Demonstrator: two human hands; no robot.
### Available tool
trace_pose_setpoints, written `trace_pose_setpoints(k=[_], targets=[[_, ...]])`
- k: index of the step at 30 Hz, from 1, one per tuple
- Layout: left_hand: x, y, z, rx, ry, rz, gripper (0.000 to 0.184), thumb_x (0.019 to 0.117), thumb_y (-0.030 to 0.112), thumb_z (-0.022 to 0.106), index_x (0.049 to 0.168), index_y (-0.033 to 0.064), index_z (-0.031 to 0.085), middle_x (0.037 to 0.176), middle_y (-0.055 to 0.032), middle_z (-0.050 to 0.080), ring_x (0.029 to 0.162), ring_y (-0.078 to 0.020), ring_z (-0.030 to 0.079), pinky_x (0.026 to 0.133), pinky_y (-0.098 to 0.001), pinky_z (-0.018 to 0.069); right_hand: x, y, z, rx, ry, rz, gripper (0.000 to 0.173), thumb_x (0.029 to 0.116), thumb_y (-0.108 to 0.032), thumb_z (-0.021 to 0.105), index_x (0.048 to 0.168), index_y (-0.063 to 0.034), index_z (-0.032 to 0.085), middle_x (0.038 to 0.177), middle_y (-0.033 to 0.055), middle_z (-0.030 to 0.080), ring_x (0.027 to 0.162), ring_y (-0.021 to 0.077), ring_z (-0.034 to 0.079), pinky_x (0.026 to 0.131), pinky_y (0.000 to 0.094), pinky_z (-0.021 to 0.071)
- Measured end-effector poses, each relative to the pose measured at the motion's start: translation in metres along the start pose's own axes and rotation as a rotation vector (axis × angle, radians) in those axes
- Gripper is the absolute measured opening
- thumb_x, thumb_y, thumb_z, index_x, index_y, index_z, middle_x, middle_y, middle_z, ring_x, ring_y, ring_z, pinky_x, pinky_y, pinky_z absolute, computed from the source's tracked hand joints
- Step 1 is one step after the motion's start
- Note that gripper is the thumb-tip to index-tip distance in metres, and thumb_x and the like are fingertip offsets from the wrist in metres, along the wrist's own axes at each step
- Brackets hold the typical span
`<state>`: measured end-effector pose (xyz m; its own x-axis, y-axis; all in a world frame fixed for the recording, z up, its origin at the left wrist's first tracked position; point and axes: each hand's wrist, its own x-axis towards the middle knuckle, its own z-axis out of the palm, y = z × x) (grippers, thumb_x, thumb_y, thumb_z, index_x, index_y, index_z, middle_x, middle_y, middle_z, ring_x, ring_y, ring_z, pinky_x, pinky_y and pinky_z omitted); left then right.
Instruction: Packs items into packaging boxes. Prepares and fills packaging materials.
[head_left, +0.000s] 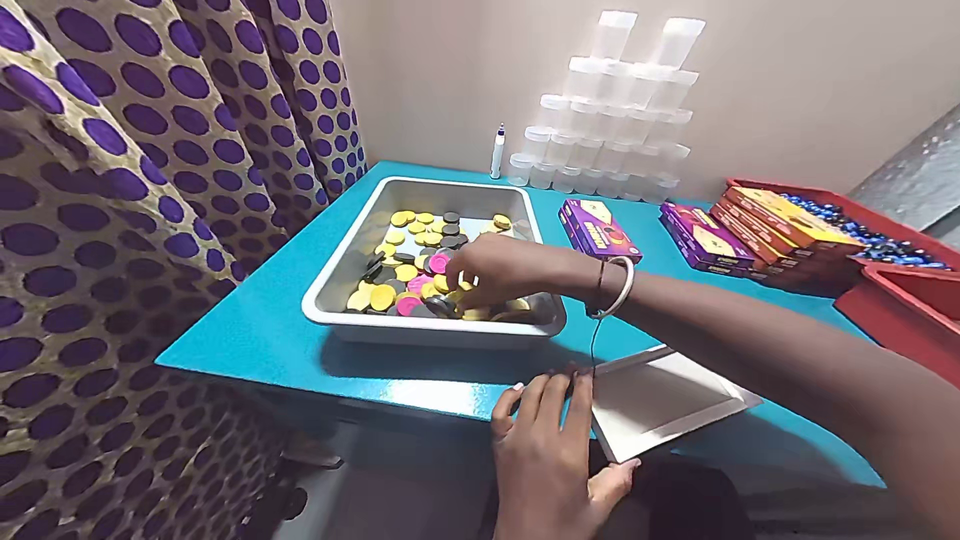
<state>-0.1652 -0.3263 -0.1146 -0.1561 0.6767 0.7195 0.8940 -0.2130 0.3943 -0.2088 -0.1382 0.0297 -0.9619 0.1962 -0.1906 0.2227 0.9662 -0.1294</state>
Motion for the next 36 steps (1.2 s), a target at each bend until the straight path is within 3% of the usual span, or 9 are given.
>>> trace_pose_setpoints(k=[4, 8, 13, 17, 22, 26, 28, 32, 36], targets=[[-0.001, 0.000, 0.000, 0.003, -0.003, -0.002, 0.073, 0.0743, 0.074, 0.064, 0.121, 0.0189, 0.076, 0.121, -0.0001, 0.074, 0.114, -0.0185, 0.066, 0.104, -0.0482, 0.0384, 0.010, -0.002, 0.006, -0.013, -0.031, 0.010, 0.021, 0.0945, -0.021, 0.074, 0.107, -0.0037, 0.076, 0.097, 0.0141, 0.074, 0.092, 0.0318, 0.070, 0.084, 0.0579, 0.0535], [-0.001, 0.000, 0.002, -0.001, 0.013, 0.005, 0.072, 0.0752, 0.073, 0.064, 0.120, 0.0175, 0.076, 0.120, -0.0016, 0.074, 0.113, -0.0188, 0.066, 0.104, -0.0484, 0.0379, 0.017, -0.004, -0.001, -0.042, -0.076, 0.079, 0.021, 0.0928, -0.022, 0.076, 0.107, -0.0065, 0.077, 0.089, 0.0121, 0.072, 0.083, 0.0293, 0.067, 0.076, 0.0564, 0.0523], [0.000, 0.001, 0.000, -0.020, -0.015, -0.006, 0.076, 0.0751, 0.069, 0.067, 0.130, 0.0165, 0.071, 0.132, 0.0004, 0.070, 0.118, -0.0171, 0.064, 0.105, -0.0489, 0.0371, 0.024, 0.014, -0.005, -0.119, -0.078, 0.179, 0.024, 0.0939, -0.023, 0.075, 0.110, -0.0054, 0.076, 0.104, 0.0175, 0.073, 0.100, 0.0377, 0.068, 0.088, 0.0625, 0.0517], [0.000, 0.001, 0.002, -0.030, -0.003, -0.002, 0.078, 0.0744, 0.069, 0.068, 0.131, 0.0162, 0.071, 0.134, 0.0012, 0.069, 0.118, -0.0168, 0.064, 0.104, -0.0493, 0.0371, 0.024, 0.035, -0.005, -0.116, -0.036, 0.219, 0.021, 0.0940, -0.022, 0.075, 0.106, -0.0055, 0.077, 0.101, 0.0175, 0.073, 0.099, 0.0385, 0.069, 0.087, 0.0642, 0.0515], [0.000, 0.001, 0.002, -0.045, -0.009, -0.008, 0.078, 0.0731, 0.069, 0.070, 0.131, 0.0171, 0.071, 0.135, 0.0021, 0.068, 0.119, -0.0161, 0.064, 0.105, -0.0483, 0.0367, 0.017, 0.035, -0.003, -0.023, 0.019, 0.234, 0.021, 0.0975, -0.022, 0.071, 0.111, -0.0076, 0.078, 0.101, 0.0155, 0.075, 0.097, 0.0357, 0.071, 0.090, 0.0621, 0.0524], [0.000, 0.002, 0.002, -0.039, -0.010, -0.010, 0.078, 0.0718, 0.068, 0.071, 0.131, 0.0172, 0.071, 0.134, 0.0024, 0.069, 0.118, -0.0163, 0.065, 0.105, -0.0484, 0.0376, 0.014, 0.022, 0.004, -0.060, 0.044, 0.260, 0.026, 0.0972, -0.027, 0.072, 0.114, -0.0077, 0.076, 0.102, 0.0160, 0.074, 0.098, 0.0362, 0.069, 0.087, 0.0607, 0.0520], [0.000, 0.003, 0.002, -0.037, -0.004, -0.009, 0.078, 0.0716, 0.068, 0.071, 0.130, 0.0169, 0.071, 0.132, 0.0017, 0.070, 0.117, -0.0169, 0.065, 0.106, -0.0488, 0.0379, 0.014, 0.016, 0.006, -0.084, 0.047, 0.257, 0.026, 0.0959, -0.028, 0.073, 0.109, -0.0062, 0.077, 0.101, 0.0161, 0.073, 0.098, 0.0356, 0.068, 0.086, 0.0592, 0.0519], [0.000, 0.003, 0.003, -0.025, 0.010, -0.005, 0.077, 0.0716, 0.069, 0.070, 0.128, 0.0171, 0.072, 0.130, 0.0009, 0.071, 0.117, -0.0170, 0.065, 0.105, -0.0479, 0.0377, 0.017, 0.011, 0.013, -0.127, 0.081, 0.269, 0.018, 0.0922, -0.023, 0.069, 0.096, -0.0064, 0.075, 0.082, 0.0118, 0.069, 0.082, 0.0322, 0.067, 0.071, 0.0557, 0.0511], [-0.001, 0.004, 0.003, -0.021, 0.000, -0.006, 0.078, 0.0722, 0.069, 0.070, 0.130, 0.0169, 0.072, 0.130, 0.0006, 0.071, 0.118, -0.0180, 0.065, 0.106, -0.0493, 0.0380, 0.020, 0.012, 0.013, -0.154, 0.056, 0.262, 0.020, 0.0916, -0.023, 0.070, 0.098, -0.0047, 0.075, 0.086, 0.0140, 0.069, 0.085, 0.0340, 0.067, 0.073, 0.0570, 0.0512]])
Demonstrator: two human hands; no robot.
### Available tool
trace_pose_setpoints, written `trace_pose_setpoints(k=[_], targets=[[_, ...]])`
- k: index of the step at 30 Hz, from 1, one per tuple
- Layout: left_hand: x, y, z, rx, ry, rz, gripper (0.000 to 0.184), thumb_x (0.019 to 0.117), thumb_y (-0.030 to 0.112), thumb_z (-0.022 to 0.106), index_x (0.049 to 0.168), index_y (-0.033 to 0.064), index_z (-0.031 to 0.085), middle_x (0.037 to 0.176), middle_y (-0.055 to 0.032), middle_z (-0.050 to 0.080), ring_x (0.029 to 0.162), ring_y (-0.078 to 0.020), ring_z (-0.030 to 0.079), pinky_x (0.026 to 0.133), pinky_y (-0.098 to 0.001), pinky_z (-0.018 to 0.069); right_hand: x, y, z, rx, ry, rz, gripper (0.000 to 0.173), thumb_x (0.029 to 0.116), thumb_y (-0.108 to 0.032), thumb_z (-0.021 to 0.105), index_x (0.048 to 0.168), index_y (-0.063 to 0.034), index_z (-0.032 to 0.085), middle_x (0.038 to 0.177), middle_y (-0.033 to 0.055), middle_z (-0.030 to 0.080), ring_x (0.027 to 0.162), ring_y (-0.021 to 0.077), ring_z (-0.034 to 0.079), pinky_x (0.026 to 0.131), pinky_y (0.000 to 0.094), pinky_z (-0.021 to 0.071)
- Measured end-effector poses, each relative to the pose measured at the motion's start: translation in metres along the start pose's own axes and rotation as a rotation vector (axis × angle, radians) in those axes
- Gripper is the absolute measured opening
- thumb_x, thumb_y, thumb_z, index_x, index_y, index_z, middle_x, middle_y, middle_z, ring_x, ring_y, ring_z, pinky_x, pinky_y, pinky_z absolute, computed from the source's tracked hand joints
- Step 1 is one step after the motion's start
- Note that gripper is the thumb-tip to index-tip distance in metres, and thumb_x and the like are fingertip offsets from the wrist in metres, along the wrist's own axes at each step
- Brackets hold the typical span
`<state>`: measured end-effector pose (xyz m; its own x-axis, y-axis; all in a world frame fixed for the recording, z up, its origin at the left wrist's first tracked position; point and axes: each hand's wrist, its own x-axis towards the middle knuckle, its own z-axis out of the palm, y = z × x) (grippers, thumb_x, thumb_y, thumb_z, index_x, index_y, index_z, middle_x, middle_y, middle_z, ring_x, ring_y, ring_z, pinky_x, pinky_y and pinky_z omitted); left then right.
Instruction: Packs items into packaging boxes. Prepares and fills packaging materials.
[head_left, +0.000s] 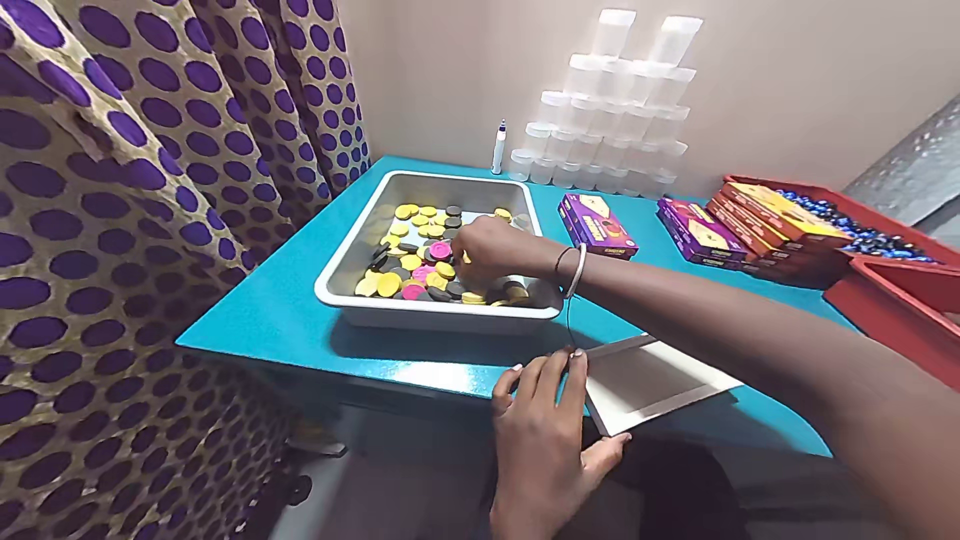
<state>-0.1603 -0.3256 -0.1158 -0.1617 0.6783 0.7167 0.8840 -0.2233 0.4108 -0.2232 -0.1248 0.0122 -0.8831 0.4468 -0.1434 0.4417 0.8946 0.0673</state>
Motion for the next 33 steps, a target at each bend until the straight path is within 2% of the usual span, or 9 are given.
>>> trace_pose_setpoints(k=[5, 7, 10, 17, 22, 24, 26, 28, 33], targets=[[0.001, 0.000, 0.000, -0.019, 0.014, 0.000, 0.077, 0.0718, 0.068, 0.070, 0.128, 0.0163, 0.073, 0.129, 0.0006, 0.071, 0.117, -0.0176, 0.066, 0.105, -0.0491, 0.0384, -0.004, -0.004, -0.006, -0.003, -0.056, 0.021, 0.017, 0.0940, -0.018, 0.069, 0.103, -0.0031, 0.073, 0.089, 0.0161, 0.070, 0.088, 0.0358, 0.068, 0.076, 0.0579, 0.0526], [0.001, 0.000, 0.001, -0.016, 0.012, 0.002, 0.076, 0.0723, 0.069, 0.069, 0.128, 0.0167, 0.073, 0.130, 0.0010, 0.071, 0.117, -0.0172, 0.065, 0.105, -0.0489, 0.0384, -0.008, -0.003, -0.003, 0.017, -0.013, 0.014, 0.018, 0.0954, -0.017, 0.069, 0.105, -0.0019, 0.073, 0.091, 0.0170, 0.071, 0.090, 0.0362, 0.069, 0.079, 0.0578, 0.0532], [0.000, 0.000, 0.001, -0.023, 0.007, 0.000, 0.075, 0.0732, 0.069, 0.069, 0.128, 0.0171, 0.073, 0.131, 0.0012, 0.070, 0.118, -0.0171, 0.065, 0.105, -0.0493, 0.0383, -0.011, -0.001, 0.004, 0.017, 0.061, 0.011, 0.023, 0.0943, -0.017, 0.070, 0.112, -0.0017, 0.071, 0.088, 0.0169, 0.070, 0.086, 0.0366, 0.069, 0.076, 0.0570, 0.0543], [0.000, 0.000, 0.000, -0.027, 0.010, 0.004, 0.077, 0.0722, 0.069, 0.070, 0.129, 0.0172, 0.072, 0.131, 0.0017, 0.070, 0.118, -0.0160, 0.064, 0.106, -0.0479, 0.0378, -0.012, 0.010, 0.017, 0.018, 0.217, -0.081, 0.018, 0.0918, -0.017, 0.071, 0.101, -0.0013, 0.073, 0.084, 0.0163, 0.071, 0.081, 0.0355, 0.070, 0.073, 0.0566, 0.0551], [0.000, -0.001, 0.002, -0.034, 0.023, 0.011, 0.076, 0.0736, 0.068, 0.068, 0.130, 0.0167, 0.071, 0.132, 0.0017, 0.070, 0.118, -0.0156, 0.064, 0.106, -0.0467, 0.0369, -0.011, 0.010, 0.011, 0.052, 0.114, -0.070, 0.024, 0.0951, -0.021, 0.070, 0.113, -0.0050, 0.074, 0.092, 0.0165, 0.073, 0.089, 0.0372, 0.070, 0.079, 0.0598, 0.0537], [0.000, -0.001, 0.002, -0.033, 0.027, 0.016, 0.076, 0.0739, 0.068, 0.068, 0.130, 0.0162, 0.071, 0.132, 0.0013, 0.070, 0.117, -0.0158, 0.064, 0.106, -0.0467, 0.0366, -0.009, 0.011, 0.010, 0.043, 0.084, -0.045, 0.021, 0.0959, -0.016, 0.067, 0.112, -0.0056, 0.073, 0.092, 0.0169, 0.072, 0.089, 0.0379, 0.070, 0.078, 0.0602, 0.0537], [0.000, -0.001, 0.002, -0.029, 0.026, 0.015, 0.077, 0.0733, 0.068, 0.068, 0.130, 0.0164, 0.071, 0.132, 0.0015, 0.070, 0.117, -0.0157, 0.064, 0.106, -0.0467, 0.0369, -0.007, 0.012, 0.010, 0.025, 0.083, -0.038, 0.015, 0.0943, -0.012, 0.065, 0.105, -0.0036, 0.072, 0.087, 0.0168, 0.071, 0.086, 0.0380, 0.069, 0.074, 0.0599, 0.0525], [0.000, 0.000, 0.003, -0.030, 0.024, 0.012, 0.076, 0.0735, 0.068, 0.068, 0.130, 0.0167, 0.071, 0.132, 0.0014, 0.070, 0.117, -0.0156, 0.064, 0.106, -0.0470, 0.0367, -0.007, 0.008, 0.002, 0.048, 0.087, -0.031, 0.018, 0.0919, -0.011, 0.068, 0.107, -0.0041, 0.074, 0.091, 0.0171, 0.072, 0.089, 0.0385, 0.069, 0.077, 0.0613, 0.0524], [0.000, 0.000, 0.003, -0.027, 0.036, 0.009, 0.073, 0.0728, 0.068, 0.069, 0.125, 0.0179, 0.074, 0.125, 0.0004, 0.072, 0.117, -0.0168, 0.065, 0.106, -0.0471, 0.0379, 0.001, -0.005, -0.017, 0.133, 0.097, -0.185, 0.024, 0.0910, -0.011, 0.071, 0.115, -0.0123, 0.075, 0.102, 0.0129, 0.074, 0.095, 0.0339, 0.070, 0.081, 0.0598, 0.0537]])
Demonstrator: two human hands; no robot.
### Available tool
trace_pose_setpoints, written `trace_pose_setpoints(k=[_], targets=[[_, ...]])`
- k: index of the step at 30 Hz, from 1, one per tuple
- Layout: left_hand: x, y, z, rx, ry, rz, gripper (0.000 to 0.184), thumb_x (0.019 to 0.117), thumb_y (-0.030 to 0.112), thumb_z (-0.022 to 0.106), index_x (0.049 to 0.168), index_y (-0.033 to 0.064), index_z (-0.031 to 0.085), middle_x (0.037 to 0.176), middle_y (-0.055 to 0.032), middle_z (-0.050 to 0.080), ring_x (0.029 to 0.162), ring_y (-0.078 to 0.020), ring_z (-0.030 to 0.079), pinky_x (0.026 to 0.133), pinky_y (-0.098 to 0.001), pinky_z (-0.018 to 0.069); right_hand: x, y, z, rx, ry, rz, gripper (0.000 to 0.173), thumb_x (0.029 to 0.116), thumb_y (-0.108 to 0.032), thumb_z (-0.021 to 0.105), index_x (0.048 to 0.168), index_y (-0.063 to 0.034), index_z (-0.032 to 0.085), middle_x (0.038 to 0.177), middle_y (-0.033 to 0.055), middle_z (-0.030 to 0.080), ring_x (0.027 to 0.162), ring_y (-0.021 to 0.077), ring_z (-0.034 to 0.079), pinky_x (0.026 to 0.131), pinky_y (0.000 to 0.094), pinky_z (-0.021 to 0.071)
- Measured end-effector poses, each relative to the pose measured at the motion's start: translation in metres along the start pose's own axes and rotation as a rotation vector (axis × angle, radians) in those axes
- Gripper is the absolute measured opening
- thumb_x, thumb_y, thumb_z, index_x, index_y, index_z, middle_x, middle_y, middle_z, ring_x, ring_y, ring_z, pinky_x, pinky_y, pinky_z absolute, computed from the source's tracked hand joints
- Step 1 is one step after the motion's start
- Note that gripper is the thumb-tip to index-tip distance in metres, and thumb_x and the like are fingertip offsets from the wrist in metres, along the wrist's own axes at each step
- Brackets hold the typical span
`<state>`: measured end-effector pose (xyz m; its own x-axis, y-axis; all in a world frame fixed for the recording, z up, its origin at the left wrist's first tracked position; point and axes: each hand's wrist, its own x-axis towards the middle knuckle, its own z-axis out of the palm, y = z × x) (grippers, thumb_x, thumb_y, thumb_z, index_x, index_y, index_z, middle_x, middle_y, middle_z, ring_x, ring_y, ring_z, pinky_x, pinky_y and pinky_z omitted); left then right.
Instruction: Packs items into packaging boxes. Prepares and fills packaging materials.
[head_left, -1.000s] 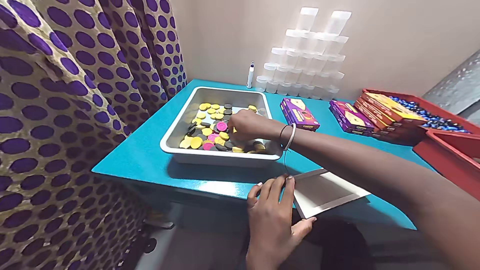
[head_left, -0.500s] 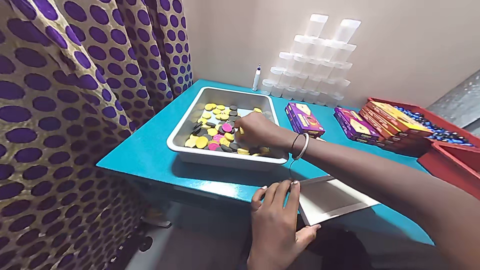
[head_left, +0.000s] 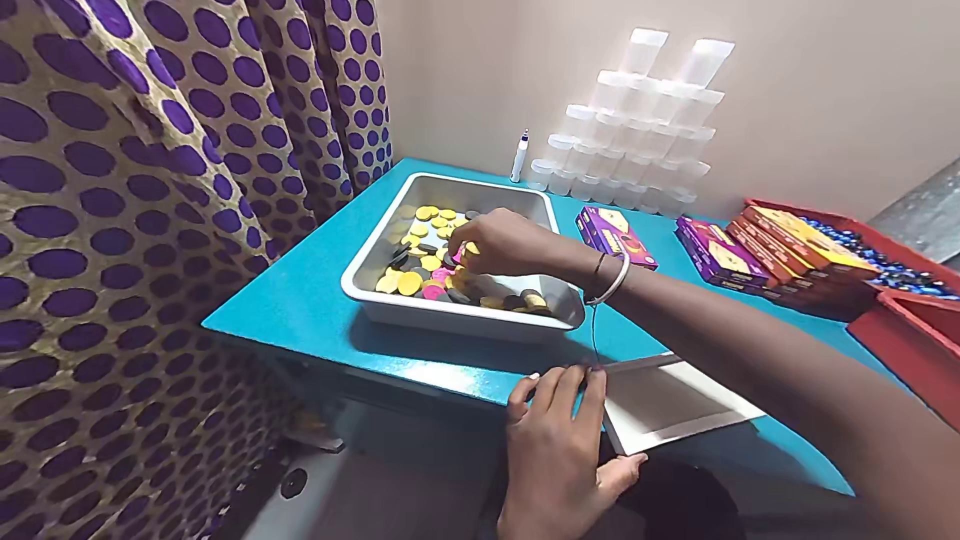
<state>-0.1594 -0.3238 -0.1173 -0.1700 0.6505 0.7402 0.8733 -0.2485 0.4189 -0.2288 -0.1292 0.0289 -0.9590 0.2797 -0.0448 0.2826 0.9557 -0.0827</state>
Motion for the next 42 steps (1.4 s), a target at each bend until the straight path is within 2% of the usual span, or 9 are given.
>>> trace_pose_setpoints(k=[6, 10, 12, 17, 24, 30, 35, 39, 42], targets=[[0.000, 0.000, -0.001, 0.017, -0.003, 0.006, 0.075, 0.0726, 0.070, 0.068, 0.126, 0.0173, 0.073, 0.124, 0.0004, 0.072, 0.116, -0.0176, 0.065, 0.106, -0.0481, 0.0389, 0.001, 0.000, 0.017, -0.049, -0.114, -0.044, 0.028, 0.0939, -0.008, 0.067, 0.121, -0.0111, 0.074, 0.113, 0.0146, 0.073, 0.103, 0.0370, 0.069, 0.087, 0.0621, 0.0523], [0.000, 0.001, 0.000, 0.012, -0.011, 0.002, 0.075, 0.0726, 0.069, 0.068, 0.126, 0.0176, 0.073, 0.126, 0.0007, 0.072, 0.117, -0.0175, 0.065, 0.106, -0.0483, 0.0386, 0.001, 0.006, 0.010, -0.011, -0.050, -0.040, 0.020, 0.0903, -0.017, 0.075, 0.108, -0.0086, 0.076, 0.098, 0.0139, 0.074, 0.093, 0.0345, 0.070, 0.081, 0.0604, 0.0533], [-0.001, 0.001, 0.000, 0.004, -0.010, 0.000, 0.074, 0.0731, 0.069, 0.068, 0.126, 0.0173, 0.073, 0.126, 0.0001, 0.072, 0.117, -0.0181, 0.065, 0.105, -0.0486, 0.0391, 0.001, 0.001, 0.005, 0.057, -0.001, -0.080, 0.020, 0.0887, -0.016, 0.078, 0.108, -0.0087, 0.077, 0.099, 0.0123, 0.075, 0.092, 0.0312, 0.070, 0.082, 0.0568, 0.0539], [0.000, 0.000, -0.001, -0.001, 0.003, 0.003, 0.069, 0.0734, 0.067, 0.068, 0.120, 0.0177, 0.075, 0.119, -0.0004, 0.074, 0.114, -0.0195, 0.067, 0.104, -0.0494, 0.0410, 0.006, -0.010, 0.017, 0.023, -0.042, -0.142, 0.019, 0.0981, -0.017, 0.065, 0.112, -0.0127, 0.077, 0.104, 0.0109, 0.075, 0.098, 0.0316, 0.071, 0.084, 0.0593, 0.0540], [0.000, 0.000, 0.000, 0.004, -0.001, 0.007, 0.068, 0.0726, 0.067, 0.068, 0.118, 0.0174, 0.076, 0.117, -0.0009, 0.074, 0.110, -0.0201, 0.068, 0.103, -0.0498, 0.0409, 0.001, -0.015, 0.015, 0.023, -0.046, -0.166, 0.020, 0.0987, -0.011, 0.063, 0.111, -0.0088, 0.079, 0.104, 0.0132, 0.076, 0.098, 0.0330, 0.071, 0.086, 0.0585, 0.0536], [0.000, 0.001, 0.000, 0.008, -0.003, -0.001, 0.068, 0.0733, 0.068, 0.068, 0.118, 0.0177, 0.076, 0.119, -0.0004, 0.074, 0.104, -0.0198, 0.067, 0.102, -0.0491, 0.0397, 0.001, -0.025, 0.020, -0.030, -0.003, -0.001, 0.014, 0.0959, -0.016, 0.067, 0.100, -0.0078, 0.078, 0.093, 0.0129, 0.074, 0.091, 0.0332, 0.070, 0.078, 0.0582, 0.0542], [0.000, 0.001, -0.001, -0.013, 0.009, -0.007, 0.067, 0.0738, 0.067, 0.069, 0.118, 0.0163, 0.076, 0.116, -0.0010, 0.075, 0.104, -0.0198, 0.068, 0.103, -0.0488, 0.0401, 0.003, -0.022, 0.025, -0.113, 0.007, 0.045, 0.009, 0.0865, -0.014, 0.074, 0.088, -0.0051, 0.071, 0.081, 0.0129, 0.068, 0.081, 0.0340, 0.068, 0.069, 0.0576, 0.0522], [0.000, 0.002, -0.002, -0.028, 0.000, -0.024, 0.068, 0.0714, 0.067, 0.072, 0.117, 0.0166, 0.076, 0.118, -0.0017, 0.075, 0.110, -0.0208, 0.068, 0.103, -0.0507, 0.0430, 0.002, -0.014, 0.010, -0.108, -0.111, 0.080, 0.020, 0.0870, -0.017, 0.077, 0.102, -0.0050, 0.074, 0.089, 0.0156, 0.071, 0.087, 0.0369, 0.068, 0.075, 0.0609, 0.0527], [0.001, 0.002, -0.003, -0.031, 0.001, -0.034, 0.072, 0.0701, 0.067, 0.072, 0.122, 0.0181, 0.075, 0.120, -0.0005, 0.074, 0.113, -0.0192, 0.068, 0.103, -0.0488, 0.0444, 0.017, 0.003, -0.015, -0.130, 0.028, 0.093, 0.023, 0.0864, -0.017, 0.079, 0.106, -0.0047, 0.075, 0.091, 0.0185, 0.072, 0.088, 0.0402, 0.070, 0.078, 0.0641, 0.0535]])
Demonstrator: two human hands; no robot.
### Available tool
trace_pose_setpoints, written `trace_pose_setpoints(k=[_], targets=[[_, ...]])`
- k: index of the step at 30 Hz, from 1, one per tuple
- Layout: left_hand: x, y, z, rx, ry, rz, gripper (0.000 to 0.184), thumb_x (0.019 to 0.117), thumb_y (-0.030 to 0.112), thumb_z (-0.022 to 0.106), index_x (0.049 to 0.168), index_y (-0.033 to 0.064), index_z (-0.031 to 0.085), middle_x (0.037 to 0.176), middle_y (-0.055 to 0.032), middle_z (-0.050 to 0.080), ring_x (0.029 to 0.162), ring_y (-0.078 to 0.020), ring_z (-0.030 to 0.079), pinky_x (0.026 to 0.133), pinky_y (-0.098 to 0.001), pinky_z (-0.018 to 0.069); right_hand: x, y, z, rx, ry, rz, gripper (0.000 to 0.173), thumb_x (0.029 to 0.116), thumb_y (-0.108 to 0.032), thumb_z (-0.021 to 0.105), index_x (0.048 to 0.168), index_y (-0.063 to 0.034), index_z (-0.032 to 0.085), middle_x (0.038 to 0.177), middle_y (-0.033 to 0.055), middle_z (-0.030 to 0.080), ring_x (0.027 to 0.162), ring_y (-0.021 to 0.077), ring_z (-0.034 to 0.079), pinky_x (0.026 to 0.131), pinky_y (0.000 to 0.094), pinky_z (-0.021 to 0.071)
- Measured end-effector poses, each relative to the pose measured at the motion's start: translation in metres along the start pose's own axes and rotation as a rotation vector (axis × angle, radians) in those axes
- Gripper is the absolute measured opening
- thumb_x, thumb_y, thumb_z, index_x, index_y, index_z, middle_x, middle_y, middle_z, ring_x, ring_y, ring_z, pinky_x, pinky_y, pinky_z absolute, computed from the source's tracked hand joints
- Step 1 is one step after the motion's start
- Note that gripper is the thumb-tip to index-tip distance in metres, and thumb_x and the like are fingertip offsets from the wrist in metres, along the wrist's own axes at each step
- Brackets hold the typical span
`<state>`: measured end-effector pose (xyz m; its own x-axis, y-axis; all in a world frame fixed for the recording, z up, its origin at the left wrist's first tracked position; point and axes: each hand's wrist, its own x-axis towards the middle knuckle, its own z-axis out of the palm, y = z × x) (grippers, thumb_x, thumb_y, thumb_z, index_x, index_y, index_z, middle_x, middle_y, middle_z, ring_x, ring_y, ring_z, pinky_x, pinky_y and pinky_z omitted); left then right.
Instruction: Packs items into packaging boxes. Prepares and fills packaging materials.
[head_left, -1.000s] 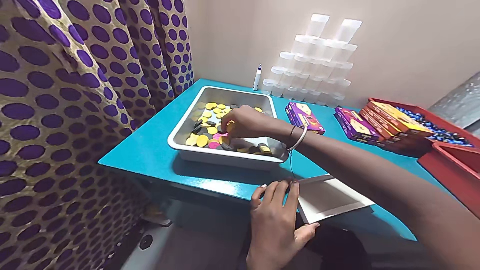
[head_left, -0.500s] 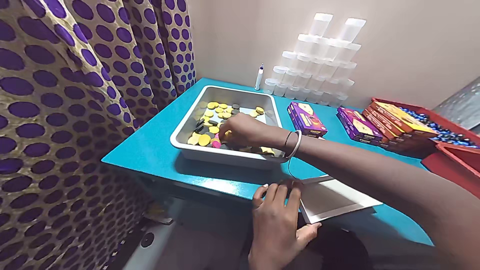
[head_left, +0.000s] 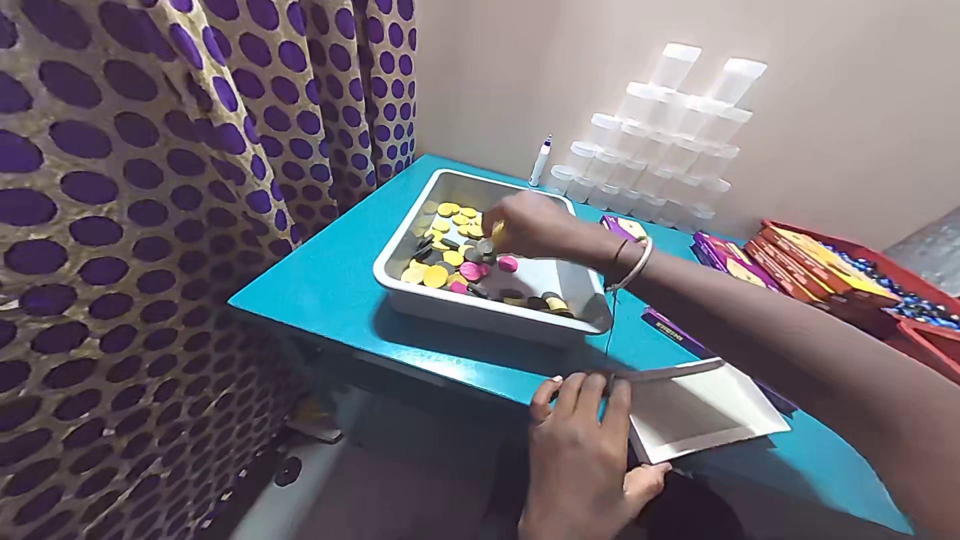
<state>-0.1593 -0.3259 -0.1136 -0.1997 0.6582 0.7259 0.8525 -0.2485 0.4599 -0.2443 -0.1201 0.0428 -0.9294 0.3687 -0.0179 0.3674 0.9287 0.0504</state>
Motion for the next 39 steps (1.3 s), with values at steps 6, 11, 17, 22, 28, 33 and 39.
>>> trace_pose_setpoints(k=[6, 11, 17, 22, 28, 33, 39], targets=[[0.000, -0.003, 0.000, 0.017, -0.018, 0.001, 0.077, 0.0709, 0.070, 0.072, 0.129, 0.0189, 0.072, 0.127, 0.0012, 0.072, 0.115, -0.0153, 0.066, 0.104, -0.0432, 0.0438, 0.092, 0.032, 0.004, 0.005, -0.023, -0.120, 0.023, 0.0941, -0.019, 0.074, 0.116, -0.0111, 0.077, 0.105, 0.0166, 0.075, 0.098, 0.0373, 0.070, 0.088, 0.0617, 0.0527], [0.001, -0.003, 0.003, 0.028, 0.039, -0.003, 0.066, 0.0718, 0.066, 0.071, 0.121, 0.0225, 0.075, 0.122, 0.0019, 0.074, 0.112, -0.0156, 0.067, 0.102, -0.0425, 0.0430, 0.141, 0.041, 0.031, -0.096, -0.205, -0.112, 0.025, 0.0901, -0.023, 0.076, 0.110, -0.0074, 0.078, 0.101, 0.0190, 0.074, 0.099, 0.0400, 0.070, 0.088, 0.0658, 0.0509], [-0.001, -0.004, 0.002, 0.001, 0.051, -0.007, 0.070, 0.0699, 0.068, 0.074, 0.124, 0.0233, 0.074, 0.122, 0.0025, 0.073, 0.114, -0.0153, 0.066, 0.105, -0.0420, 0.0424, 0.141, 0.034, 0.028, -0.085, -0.315, 0.123, 0.029, 0.0889, -0.026, 0.079, 0.109, -0.0059, 0.076, 0.099, 0.0193, 0.073, 0.095, 0.0377, 0.069, 0.085, 0.0647, 0.0527], [-0.001, -0.008, 0.000, -0.011, 0.053, 0.008, 0.072, 0.0688, 0.068, 0.074, 0.124, 0.0223, 0.074, 0.122, 0.0024, 0.073, 0.113, -0.0150, 0.066, 0.104, -0.0411, 0.0420, 0.122, 0.030, 0.026, -0.047, -0.238, 0.101, 0.029, 0.0902, -0.024, 0.078, 0.113, -0.0073, 0.076, 0.103, 0.0195, 0.074, 0.099, 0.0396, 0.069, 0.088, 0.0646, 0.0512], [-0.002, -0.011, -0.003, -0.003, 0.035, 0.011, 0.070, 0.0696, 0.066, 0.073, 0.124, 0.0223, 0.074, 0.121, 0.0026, 0.073, 0.112, -0.0148, 0.066, 0.103, -0.0412, 0.0421, 0.133, 0.036, 0.037, -0.134, -0.302, 0.129, 0.026, 0.0961, -0.021, 0.069, 0.113, -0.0019, 0.074, 0.106, 0.0243, 0.071, 0.104, 0.0445, 0.067, 0.089, 0.0681, 0.0495], [-0.001, -0.013, -0.002, -0.020, 0.040, 0.003, 0.073, 0.0679, 0.067, 0.075, 0.126, 0.0219, 0.073, 0.123, 0.0021, 0.073, 0.115, -0.0156, 0.066, 0.104, -0.0427, 0.0436, 0.133, 0.024, 0.036, -0.174, -0.261, 0.193, 0.028, 0.0911, -0.029, 0.074, 0.098, -0.0013, 0.073, 0.096, 0.0221, 0.070, 0.096, 0.0417, 0.068, 0.080, 0.0650, 0.0517], [-0.001, -0.018, -0.002, -0.009, 0.070, 0.013, 0.072, 0.0688, 0.068, 0.073, 0.123, 0.0220, 0.074, 0.124, 0.0029, 0.073, 0.113, -0.0150, 0.066, 0.103, -0.0420, 0.0428, 0.119, 0.027, 0.013, 0.015, -0.212, 0.179, 0.024, 0.0913, -0.020, 0.074, 0.110, -0.0046, 0.076, 0.097, 0.0186, 0.073, 0.089, 0.0360, 0.070, 0.082, 0.0614, 0.0539]])
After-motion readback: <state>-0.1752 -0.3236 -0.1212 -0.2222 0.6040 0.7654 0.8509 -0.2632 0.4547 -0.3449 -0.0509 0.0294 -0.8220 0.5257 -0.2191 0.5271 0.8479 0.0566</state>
